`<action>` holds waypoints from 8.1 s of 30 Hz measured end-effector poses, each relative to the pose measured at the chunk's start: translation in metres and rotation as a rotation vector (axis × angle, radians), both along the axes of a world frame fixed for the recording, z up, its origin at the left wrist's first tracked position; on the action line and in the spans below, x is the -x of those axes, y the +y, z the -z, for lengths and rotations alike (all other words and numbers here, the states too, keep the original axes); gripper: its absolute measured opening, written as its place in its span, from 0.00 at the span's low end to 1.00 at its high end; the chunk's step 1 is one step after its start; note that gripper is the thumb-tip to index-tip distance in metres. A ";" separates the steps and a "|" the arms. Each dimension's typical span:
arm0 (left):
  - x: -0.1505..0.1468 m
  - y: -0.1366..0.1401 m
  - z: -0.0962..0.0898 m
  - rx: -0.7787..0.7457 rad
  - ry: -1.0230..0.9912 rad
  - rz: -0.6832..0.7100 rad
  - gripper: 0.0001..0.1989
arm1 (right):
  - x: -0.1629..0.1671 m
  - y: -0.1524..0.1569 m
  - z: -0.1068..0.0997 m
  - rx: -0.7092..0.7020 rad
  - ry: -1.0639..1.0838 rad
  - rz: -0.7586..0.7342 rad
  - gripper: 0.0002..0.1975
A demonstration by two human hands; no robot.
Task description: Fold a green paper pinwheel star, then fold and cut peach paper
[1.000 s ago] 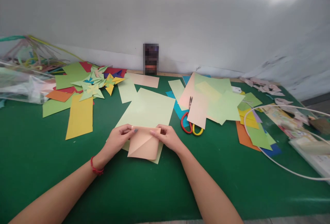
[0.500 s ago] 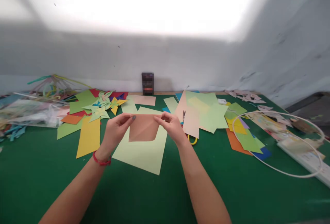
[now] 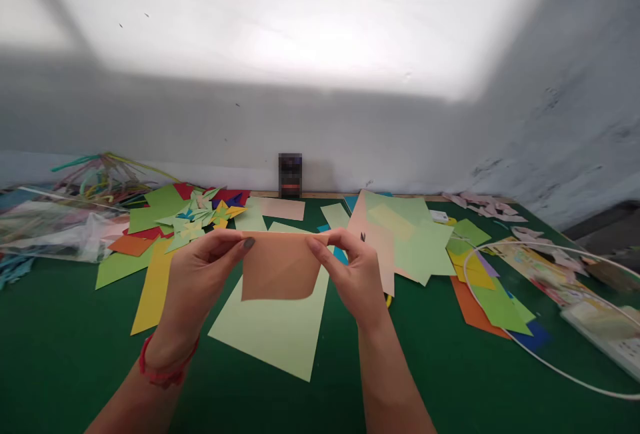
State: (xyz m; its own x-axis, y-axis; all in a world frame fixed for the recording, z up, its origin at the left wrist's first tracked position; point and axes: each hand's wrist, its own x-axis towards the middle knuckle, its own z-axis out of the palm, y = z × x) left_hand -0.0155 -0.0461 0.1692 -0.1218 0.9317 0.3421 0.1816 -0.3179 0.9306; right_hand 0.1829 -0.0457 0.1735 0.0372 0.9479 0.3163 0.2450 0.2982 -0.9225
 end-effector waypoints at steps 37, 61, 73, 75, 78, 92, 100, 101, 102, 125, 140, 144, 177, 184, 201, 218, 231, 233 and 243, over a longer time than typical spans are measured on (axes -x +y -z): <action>0.001 -0.004 -0.006 0.002 -0.116 0.120 0.03 | 0.013 -0.006 0.012 0.039 0.116 0.117 0.08; 0.004 -0.005 -0.009 0.051 -0.117 0.133 0.05 | 0.015 -0.008 0.010 0.043 0.060 0.139 0.10; 0.004 -0.006 -0.011 0.042 -0.063 0.097 0.06 | 0.016 -0.007 0.011 0.024 0.074 0.147 0.09; 0.003 -0.006 -0.011 0.038 -0.068 0.105 0.06 | 0.016 -0.008 0.011 0.027 0.075 0.150 0.09; 0.003 -0.007 -0.011 0.039 -0.071 0.097 0.07 | 0.016 -0.009 0.011 0.027 0.066 0.153 0.10; -0.001 -0.007 -0.013 0.022 -0.104 0.064 0.06 | 0.016 -0.010 0.010 0.026 0.042 0.152 0.10; 0.000 -0.007 -0.012 0.004 -0.092 0.054 0.05 | 0.013 -0.010 0.008 0.010 0.060 0.071 0.08; 0.000 -0.007 -0.012 0.006 -0.094 0.051 0.05 | 0.013 -0.010 0.008 -0.001 0.074 0.060 0.08; 0.000 -0.007 -0.012 0.007 -0.093 0.052 0.05 | 0.014 -0.010 0.007 -0.014 0.084 0.052 0.10; -0.009 0.003 0.005 -0.019 0.311 0.386 0.05 | 0.004 -0.011 0.006 -0.099 -0.314 -0.194 0.06; -0.014 0.001 0.004 -0.107 0.370 0.348 0.05 | 0.004 -0.012 0.005 -0.080 -0.294 -0.182 0.06; -0.015 0.000 0.003 -0.202 0.395 0.276 0.05 | 0.004 -0.011 0.004 -0.049 -0.240 -0.191 0.05; -0.004 0.003 0.000 -0.171 0.151 -0.190 0.03 | 0.006 -0.005 0.007 0.041 0.031 0.015 0.07; 0.000 0.003 0.001 -0.175 0.045 -0.173 0.03 | 0.013 0.002 0.021 0.027 0.069 -0.041 0.10; -0.005 0.006 0.001 -0.192 -0.017 -0.253 0.02 | 0.023 0.003 0.032 -0.014 -0.077 0.019 0.13; 0.003 0.010 0.004 -0.178 -0.062 -0.322 0.05 | 0.027 0.003 0.031 0.031 -0.054 -0.148 0.08; 0.005 0.014 0.005 -0.182 -0.156 -0.320 0.03 | 0.034 0.004 0.038 -0.010 -0.039 -0.141 0.06; 0.007 0.015 0.005 -0.179 -0.161 -0.324 0.03 | 0.033 0.004 0.036 -0.061 -0.139 -0.153 0.05; 0.009 0.016 0.003 -0.206 -0.178 -0.376 0.05 | 0.034 -0.001 0.038 -0.098 -0.226 -0.096 0.09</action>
State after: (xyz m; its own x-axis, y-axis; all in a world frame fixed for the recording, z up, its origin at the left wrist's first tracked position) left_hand -0.0244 -0.0303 0.1660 -0.5117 0.7267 0.4583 0.1624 -0.4419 0.8822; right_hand 0.1493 -0.0463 0.1351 -0.1330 0.9081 0.3970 0.4075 0.4153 -0.8133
